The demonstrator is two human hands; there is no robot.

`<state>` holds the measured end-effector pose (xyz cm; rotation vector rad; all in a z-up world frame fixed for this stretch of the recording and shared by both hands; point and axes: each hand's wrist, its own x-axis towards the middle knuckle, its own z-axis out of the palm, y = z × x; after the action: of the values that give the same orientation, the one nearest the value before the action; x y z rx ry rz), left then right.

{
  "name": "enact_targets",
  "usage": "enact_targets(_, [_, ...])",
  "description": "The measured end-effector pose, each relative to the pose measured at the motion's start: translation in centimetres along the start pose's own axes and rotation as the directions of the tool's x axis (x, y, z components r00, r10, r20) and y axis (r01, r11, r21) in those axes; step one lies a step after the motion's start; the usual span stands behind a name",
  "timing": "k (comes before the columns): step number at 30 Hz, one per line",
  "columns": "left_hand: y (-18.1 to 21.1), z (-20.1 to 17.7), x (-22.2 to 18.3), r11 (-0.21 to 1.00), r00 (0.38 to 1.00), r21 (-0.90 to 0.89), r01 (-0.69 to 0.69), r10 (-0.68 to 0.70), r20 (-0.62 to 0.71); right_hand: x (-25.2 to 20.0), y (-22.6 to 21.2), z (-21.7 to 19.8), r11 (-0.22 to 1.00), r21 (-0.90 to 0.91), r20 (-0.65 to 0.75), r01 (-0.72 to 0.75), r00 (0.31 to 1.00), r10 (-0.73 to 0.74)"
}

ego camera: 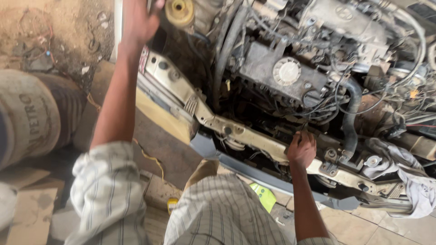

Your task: The person works on a car engine, using a wrench to loosen and tighten various bolts and components within the engine bay. The person handles the wrench and manipulates engine parts with their hands.

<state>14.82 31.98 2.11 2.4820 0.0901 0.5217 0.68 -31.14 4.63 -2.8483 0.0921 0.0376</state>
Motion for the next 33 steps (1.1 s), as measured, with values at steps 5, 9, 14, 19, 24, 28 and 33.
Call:
enact_targets(5, [4.3, -4.1, -2.6, 0.928, 0.990, 0.363, -0.085, 0.039, 0.133, 0.2, 0.0, 0.1, 1.000, 0.001, 0.022, -0.015, 1.000, 0.015])
enact_targets(9, [3.3, -4.7, -2.9, 0.816, 0.982, 0.548, -0.182, 0.120, 0.147, 0.3, -0.5, 0.2, 0.999, -0.039, 0.033, -0.018, 0.999, 0.019])
enact_targets(14, [1.3, -4.5, -3.9, 0.907, 0.973, 0.392, -0.156, 0.072, 0.220, 0.1, -0.2, 0.5, 0.998, -0.008, 0.047, -0.055, 0.997, 0.055])
enact_targets(19, [1.1, -4.3, -3.7, 0.924, 0.986, 0.345, -0.165, 0.146, 0.079, 0.4, 1.0, 1.4, 1.000, -0.006, -0.013, -0.013, 1.000, 0.013])
enact_targets(24, [0.9, -4.2, -3.8, 0.957, 0.987, 0.242, -0.158, 0.159, 0.013, 0.1, 1.8, 2.0, 0.996, -0.061, 0.032, 0.069, 0.997, -0.067])
enact_targets(28, [-0.2, -4.1, -4.9, 0.977, 0.994, 0.185, -0.107, 0.100, 0.048, -0.5, 2.2, 2.6, 0.996, -0.054, 0.022, 0.070, 0.997, -0.069])
enact_targets(33, [-1.9, -2.9, -5.8, 0.971, 0.995, 0.219, -0.099, 0.096, 0.025, -0.4, 4.3, 3.1, 0.902, -0.268, 0.039, 0.339, 0.939, -0.341])
